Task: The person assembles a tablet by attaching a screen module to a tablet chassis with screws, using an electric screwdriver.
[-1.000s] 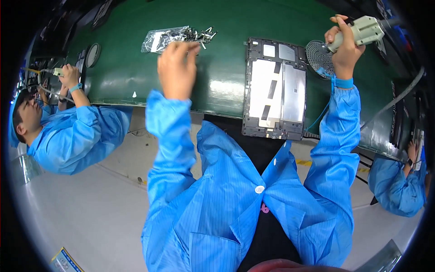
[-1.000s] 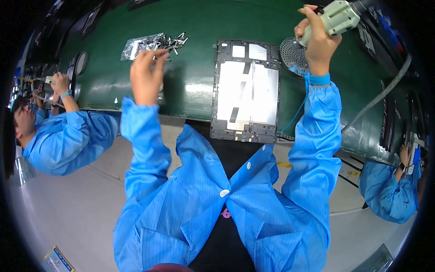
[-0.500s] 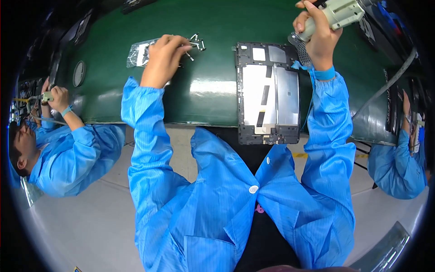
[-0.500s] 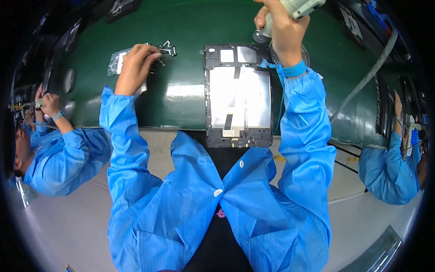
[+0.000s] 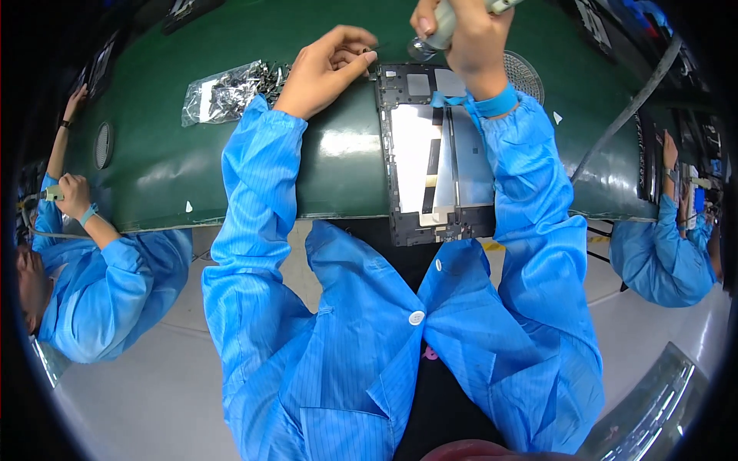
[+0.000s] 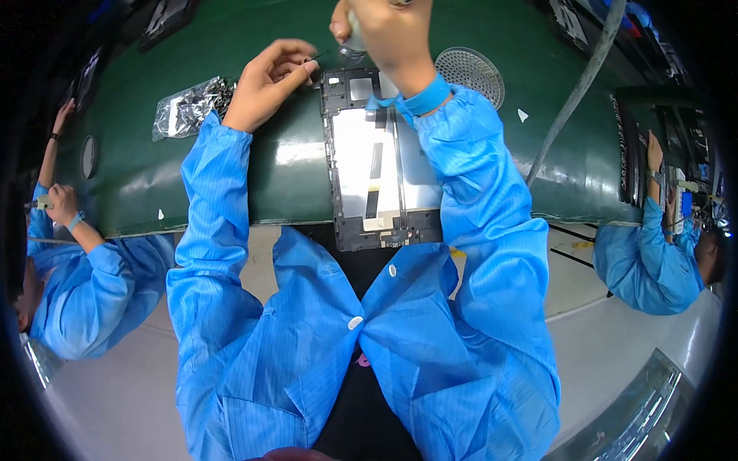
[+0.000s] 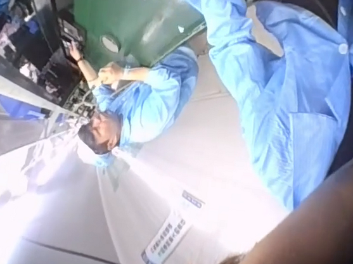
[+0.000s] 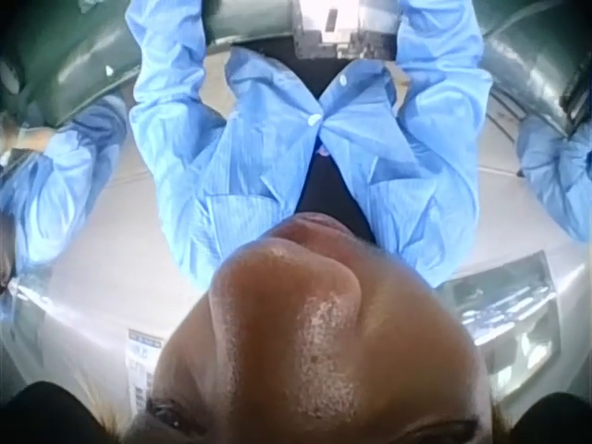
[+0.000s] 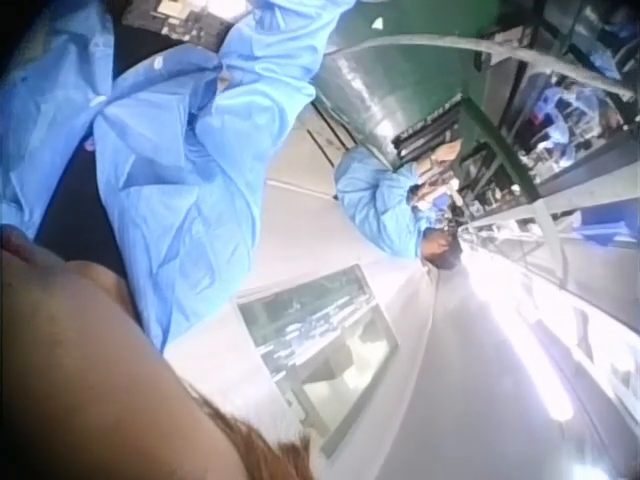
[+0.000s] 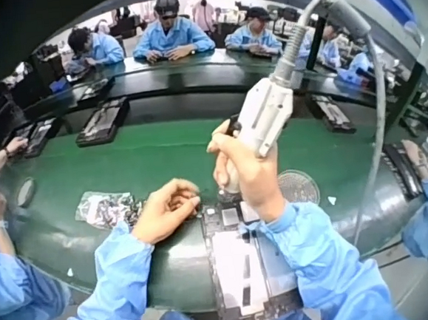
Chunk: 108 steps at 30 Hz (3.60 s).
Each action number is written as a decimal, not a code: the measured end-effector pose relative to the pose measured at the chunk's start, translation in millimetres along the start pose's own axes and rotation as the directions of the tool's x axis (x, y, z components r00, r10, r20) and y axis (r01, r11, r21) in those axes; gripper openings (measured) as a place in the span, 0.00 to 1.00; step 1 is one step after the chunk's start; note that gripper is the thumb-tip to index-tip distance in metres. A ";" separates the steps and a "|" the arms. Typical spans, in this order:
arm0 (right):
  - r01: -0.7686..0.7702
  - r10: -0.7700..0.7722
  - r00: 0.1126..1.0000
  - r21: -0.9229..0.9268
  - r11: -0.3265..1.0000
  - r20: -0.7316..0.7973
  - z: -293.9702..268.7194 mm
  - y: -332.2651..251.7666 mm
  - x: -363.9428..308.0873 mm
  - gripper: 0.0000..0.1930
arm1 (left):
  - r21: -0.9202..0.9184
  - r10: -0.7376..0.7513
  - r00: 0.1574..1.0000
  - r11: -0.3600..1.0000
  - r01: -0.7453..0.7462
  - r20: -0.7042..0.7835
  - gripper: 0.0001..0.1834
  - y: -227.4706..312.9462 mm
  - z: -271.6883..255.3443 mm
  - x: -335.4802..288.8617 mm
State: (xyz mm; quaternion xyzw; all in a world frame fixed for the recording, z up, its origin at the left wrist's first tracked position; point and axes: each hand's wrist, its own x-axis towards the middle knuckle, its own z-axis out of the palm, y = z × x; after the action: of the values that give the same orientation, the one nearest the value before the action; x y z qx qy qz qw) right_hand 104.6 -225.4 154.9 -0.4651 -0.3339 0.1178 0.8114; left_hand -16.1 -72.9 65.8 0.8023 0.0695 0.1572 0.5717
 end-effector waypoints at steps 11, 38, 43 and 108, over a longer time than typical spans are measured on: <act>-0.080 0.085 0.993 -0.074 0.994 0.076 14.5 15.6 1.6 0.04 | 0.091 0.126 0.991 0.987 -0.130 0.052 0.14 -13.7 5.2 4.1; -0.032 0.057 0.986 -0.158 0.987 0.157 16.1 31.6 -7.0 0.11 | 0.049 -0.029 0.997 0.998 0.025 0.078 0.10 17.7 -0.6 0.2; -0.046 0.068 0.987 -0.147 0.988 0.146 17.7 37.0 -7.5 0.10 | 0.074 0.016 0.997 0.997 -0.022 0.077 0.10 14.4 -3.1 0.4; 0.019 -0.054 0.988 -0.239 0.971 -0.141 -108.1 -71.1 12.9 0.11 | 0.821 0.407 0.913 0.514 -0.249 0.022 0.29 27.3 47.1 -22.3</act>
State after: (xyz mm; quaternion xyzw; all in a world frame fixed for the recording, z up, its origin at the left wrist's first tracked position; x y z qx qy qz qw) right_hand 176.2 -330.5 182.5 -0.5596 -0.2934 0.0276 0.7746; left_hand -23.4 -130.7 73.6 0.9542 0.0294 0.2825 0.0937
